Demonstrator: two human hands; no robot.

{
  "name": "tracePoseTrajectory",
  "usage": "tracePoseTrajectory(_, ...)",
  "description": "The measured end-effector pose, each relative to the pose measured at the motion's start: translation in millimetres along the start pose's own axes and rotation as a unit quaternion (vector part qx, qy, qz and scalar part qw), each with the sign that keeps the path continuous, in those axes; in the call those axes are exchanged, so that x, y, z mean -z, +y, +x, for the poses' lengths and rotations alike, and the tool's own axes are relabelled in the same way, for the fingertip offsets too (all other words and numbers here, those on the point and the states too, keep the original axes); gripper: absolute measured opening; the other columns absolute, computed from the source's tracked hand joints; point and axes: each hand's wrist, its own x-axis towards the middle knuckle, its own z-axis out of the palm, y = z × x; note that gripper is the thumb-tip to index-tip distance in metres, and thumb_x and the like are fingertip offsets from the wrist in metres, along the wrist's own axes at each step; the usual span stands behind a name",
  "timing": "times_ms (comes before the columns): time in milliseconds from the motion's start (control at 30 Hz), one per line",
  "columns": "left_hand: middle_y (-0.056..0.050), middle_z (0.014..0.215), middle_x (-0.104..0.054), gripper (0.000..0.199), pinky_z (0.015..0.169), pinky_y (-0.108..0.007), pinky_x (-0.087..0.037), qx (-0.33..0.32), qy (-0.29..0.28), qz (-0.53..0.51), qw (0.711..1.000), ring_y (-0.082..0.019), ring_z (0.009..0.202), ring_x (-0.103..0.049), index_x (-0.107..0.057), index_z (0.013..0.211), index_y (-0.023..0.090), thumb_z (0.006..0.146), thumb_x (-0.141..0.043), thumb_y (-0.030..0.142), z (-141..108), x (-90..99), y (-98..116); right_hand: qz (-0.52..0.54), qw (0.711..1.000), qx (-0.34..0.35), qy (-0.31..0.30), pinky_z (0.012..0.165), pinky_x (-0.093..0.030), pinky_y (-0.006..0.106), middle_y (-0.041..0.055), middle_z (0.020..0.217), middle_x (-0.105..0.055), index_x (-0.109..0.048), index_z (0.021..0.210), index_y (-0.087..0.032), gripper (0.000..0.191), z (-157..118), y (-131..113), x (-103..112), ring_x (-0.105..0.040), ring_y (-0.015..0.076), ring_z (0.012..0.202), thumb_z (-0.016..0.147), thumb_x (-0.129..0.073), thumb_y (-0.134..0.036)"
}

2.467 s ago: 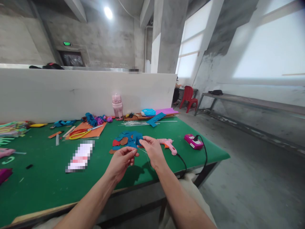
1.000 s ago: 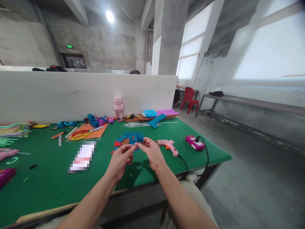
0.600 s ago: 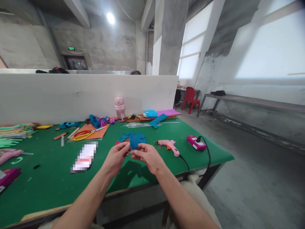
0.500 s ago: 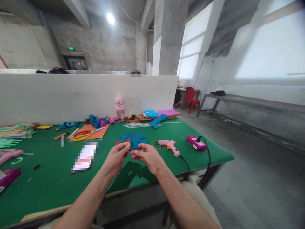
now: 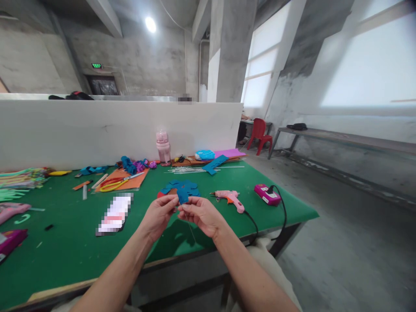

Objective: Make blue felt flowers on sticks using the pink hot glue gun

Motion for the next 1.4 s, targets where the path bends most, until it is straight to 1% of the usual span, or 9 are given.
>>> tracePoseTrajectory(200,0.000,0.060,-0.058,0.014,0.058,-0.019,-0.040,0.005,0.013,-0.004,1.000,-0.007,0.057,-0.050,-0.066,0.064,0.013,0.060,-0.072,0.026,-0.9,-1.1,0.3,-0.003,1.000,-0.009,0.000,0.068,-0.048,0.026,0.0029,0.070,-0.066,-0.062,0.080,-0.011,0.030,-1.0,-0.4,0.8,-0.059,0.0084,0.056,0.056,-0.075,-0.024)
tracePoseTrajectory(333,-0.001,0.061,-0.059,0.017,0.056,-0.020,-0.041,0.007,0.039,-0.008,0.999,-0.008,0.056,-0.051,-0.066,0.064,0.013,0.057,-0.073,0.026,-0.8,-3.1,-0.4,-0.013,1.000,-0.001,0.007,0.068,-0.047,0.026,0.0030,0.070,-0.066,-0.062,0.079,-0.011,0.029,-1.4,-0.6,-1.6,-0.059,0.0085,0.057,0.057,-0.074,-0.025)
tracePoseTrajectory(467,-0.001,0.062,-0.059,0.019,0.054,-0.021,-0.040,-0.007,0.071,-0.019,0.997,-0.009,0.056,-0.051,-0.065,0.065,0.012,0.055,-0.074,0.026,0.4,-5.1,-3.4,-0.054,0.996,0.038,0.052,0.065,-0.048,0.025,0.0022,0.067,-0.065,-0.060,0.078,-0.013,0.029,0.4,2.1,-7.2,-0.059,0.0090,0.057,0.056,-0.073,-0.027)
tracePoseTrajectory(567,0.000,0.061,-0.058,0.020,0.053,-0.020,-0.039,-0.020,0.082,-0.021,0.996,-0.009,0.056,-0.050,-0.065,0.066,0.013,0.055,-0.074,0.027,1.6,-5.4,-6.4,-0.087,0.989,0.084,0.085,0.062,-0.047,0.023,-0.0001,0.066,-0.064,-0.060,0.077,-0.014,0.028,2.2,5.8,-10.6,-0.058,0.0093,0.057,0.055,-0.073,-0.027)
tracePoseTrajectory(633,0.001,0.062,-0.057,0.020,0.054,-0.020,-0.039,-0.025,0.085,-0.022,0.996,-0.008,0.057,-0.050,-0.065,0.067,0.013,0.055,-0.074,0.027,1.7,-5.9,-7.5,-0.104,0.984,0.102,0.099,0.060,-0.047,0.023,-0.0008,0.065,-0.063,-0.060,0.076,-0.015,0.026,3.0,8.0,-12.0,-0.057,0.0094,0.056,0.058,-0.071,-0.028)
tracePoseTrajectory(800,0.001,0.060,-0.056,0.022,0.054,-0.021,-0.039,-0.031,0.092,-0.009,0.995,-0.009,0.056,-0.049,-0.064,0.067,0.012,0.055,-0.074,0.028,-0.6,-9.3,-6.5,-0.104,0.982,0.097,0.126,0.055,-0.047,0.024,-0.0023,0.057,-0.060,-0.058,0.072,-0.016,0.021,3.0,10.2,-14.4,-0.055,0.0097,0.050,0.060,-0.068,-0.031)
tracePoseTrajectory(967,0.001,0.060,-0.056,0.022,0.055,-0.021,-0.040,-0.036,0.090,-0.006,0.995,-0.009,0.056,-0.050,-0.064,0.068,0.013,0.055,-0.074,0.029,-1.7,-10.3,-6.1,-0.088,0.981,0.096,0.143,0.048,-0.046,0.022,-0.0024,0.056,-0.059,-0.057,0.068,-0.015,0.020,2.0,9.3,-17.4,-0.050,0.0077,0.045,0.059,-0.068,-0.029)
tracePoseTrajectory(1200,-0.001,0.062,-0.060,0.020,0.057,-0.022,-0.041,-0.011,0.053,-0.010,0.998,-0.010,0.058,-0.051,-0.067,0.070,0.012,0.058,-0.073,0.027,0.0,-6.1,-7.5,-0.013,0.988,0.069,0.136,0.047,-0.045,0.021,-0.0018,0.057,-0.060,-0.056,0.068,-0.015,0.023,1.1,7.6,-15.4,-0.049,0.0065,0.045,0.055,-0.071,-0.028)
tracePoseTrajectory(1400,-0.001,0.062,-0.059,0.017,0.057,-0.022,-0.041,-0.023,0.045,-0.004,0.999,-0.009,0.057,-0.051,-0.067,0.070,0.012,0.059,-0.072,0.023,0.8,-4.3,-8.2,-0.022,0.988,0.072,0.137,0.047,-0.046,0.021,-0.0001,0.058,-0.061,-0.059,0.067,-0.013,0.021,0.8,7.4,-14.6,-0.049,0.0062,0.045,0.057,-0.069,-0.029)
